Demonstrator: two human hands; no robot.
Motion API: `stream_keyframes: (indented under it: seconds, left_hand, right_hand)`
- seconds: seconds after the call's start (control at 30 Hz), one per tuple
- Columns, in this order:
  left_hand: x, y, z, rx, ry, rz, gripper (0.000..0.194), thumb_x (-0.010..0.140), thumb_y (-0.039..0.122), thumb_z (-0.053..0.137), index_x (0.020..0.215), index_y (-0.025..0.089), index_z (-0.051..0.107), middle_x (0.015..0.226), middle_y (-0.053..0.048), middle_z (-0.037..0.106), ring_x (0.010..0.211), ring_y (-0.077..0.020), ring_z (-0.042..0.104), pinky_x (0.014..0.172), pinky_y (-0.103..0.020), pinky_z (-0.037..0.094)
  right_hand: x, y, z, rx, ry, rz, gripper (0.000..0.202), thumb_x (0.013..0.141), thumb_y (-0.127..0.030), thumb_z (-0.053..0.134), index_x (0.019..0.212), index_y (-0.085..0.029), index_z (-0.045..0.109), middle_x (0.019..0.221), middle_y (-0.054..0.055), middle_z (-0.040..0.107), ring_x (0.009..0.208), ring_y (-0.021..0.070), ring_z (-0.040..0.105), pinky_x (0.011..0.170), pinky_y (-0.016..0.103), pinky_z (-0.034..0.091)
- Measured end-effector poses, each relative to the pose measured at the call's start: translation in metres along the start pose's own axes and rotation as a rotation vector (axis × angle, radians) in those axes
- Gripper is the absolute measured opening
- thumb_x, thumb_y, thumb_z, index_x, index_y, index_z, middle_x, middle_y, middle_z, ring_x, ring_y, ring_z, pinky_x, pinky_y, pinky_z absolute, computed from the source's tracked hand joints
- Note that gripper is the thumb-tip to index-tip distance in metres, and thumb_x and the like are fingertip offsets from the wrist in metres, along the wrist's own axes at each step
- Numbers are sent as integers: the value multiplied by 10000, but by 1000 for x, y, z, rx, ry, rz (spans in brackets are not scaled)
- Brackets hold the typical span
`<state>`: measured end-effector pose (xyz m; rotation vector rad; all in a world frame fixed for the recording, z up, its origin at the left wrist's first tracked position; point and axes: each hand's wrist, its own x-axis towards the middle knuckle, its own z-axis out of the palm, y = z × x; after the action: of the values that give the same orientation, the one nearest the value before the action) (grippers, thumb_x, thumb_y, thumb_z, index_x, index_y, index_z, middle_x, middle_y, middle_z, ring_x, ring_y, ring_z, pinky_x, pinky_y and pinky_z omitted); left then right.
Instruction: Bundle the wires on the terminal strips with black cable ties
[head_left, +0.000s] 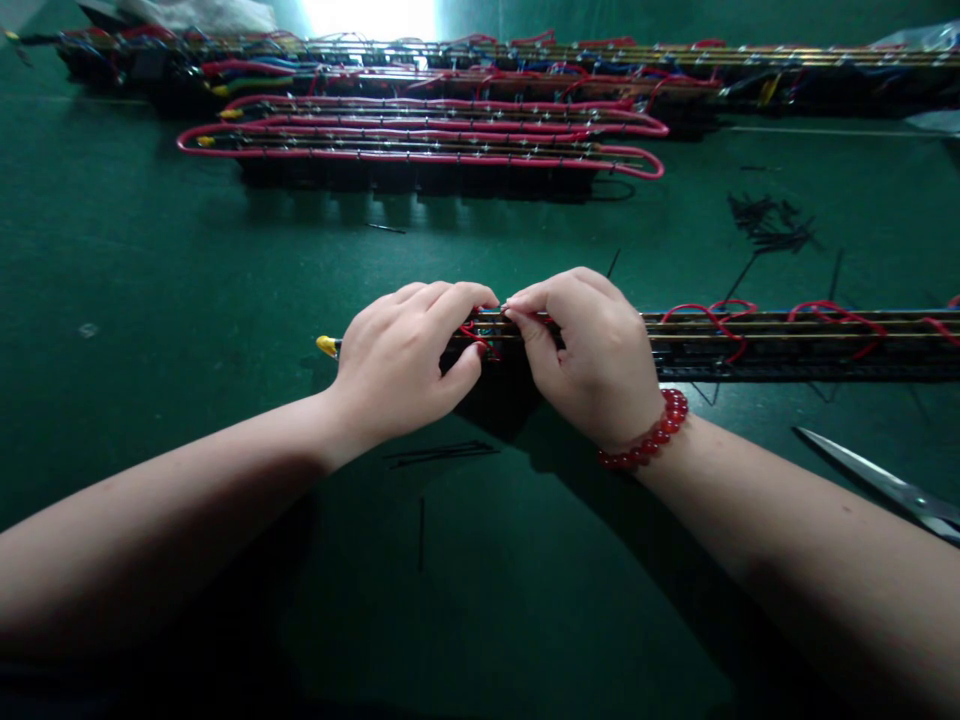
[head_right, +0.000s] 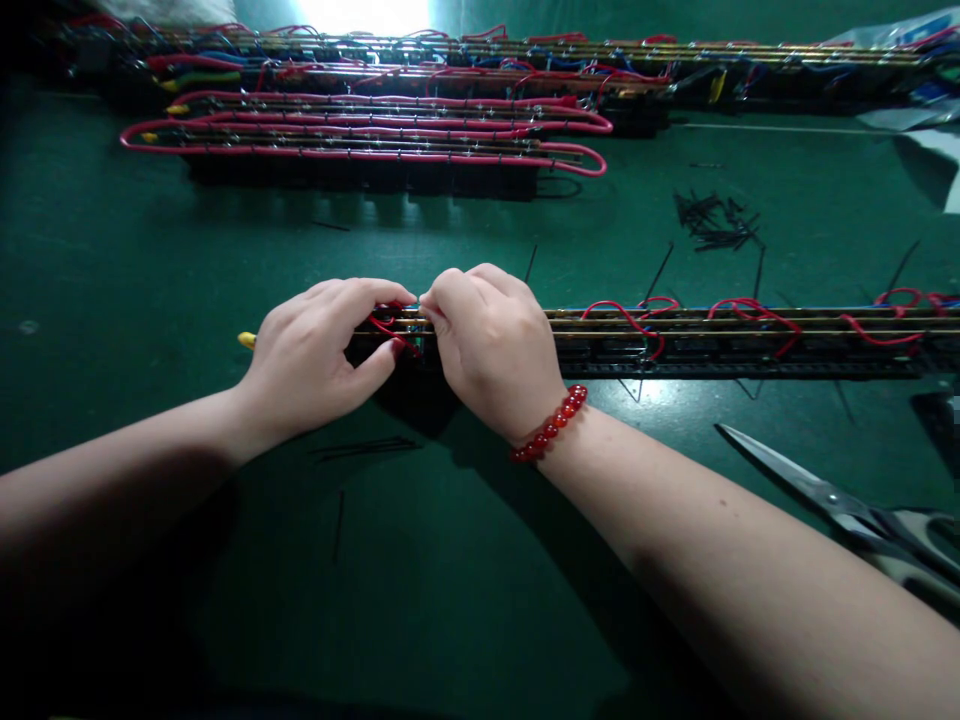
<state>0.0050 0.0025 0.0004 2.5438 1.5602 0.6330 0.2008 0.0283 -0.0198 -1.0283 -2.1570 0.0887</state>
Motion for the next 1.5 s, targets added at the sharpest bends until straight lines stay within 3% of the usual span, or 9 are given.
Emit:
stream_keyframes:
  seconds: [0.33,1.23,1.5]
  left_hand:
    - [-1,0,-3,-57,0,21,379,867,288,564,1235,210,615,1154,-52,718,1055,-240,649,935,-373,499]
    - [-2,5,-2,-95,10,-14,433,870,291,565,1292,201,599,1194,-55,727,1080,-241,668,936,-361,504]
    - [-2,5,-2,-104,14,-41,390,899,273,536,1279,190,563,1193,-62,716,1060,-222,680,927,-351,514]
  right_hand:
    - [0,-1,1,-9,33,-44,150,966,-216,536,932,-193,681,864,53,738,830,206,645,804,369,513]
    - [3,-6,7,-164,40,47,210,983,-265,497,944,-199,693,852,69,749,803,226,637,739,376,451]
    - [1,-4,5,-88,35,-14,172,958,-243,526,944,-212,695,859,50,754,818,210,656,772,367,480]
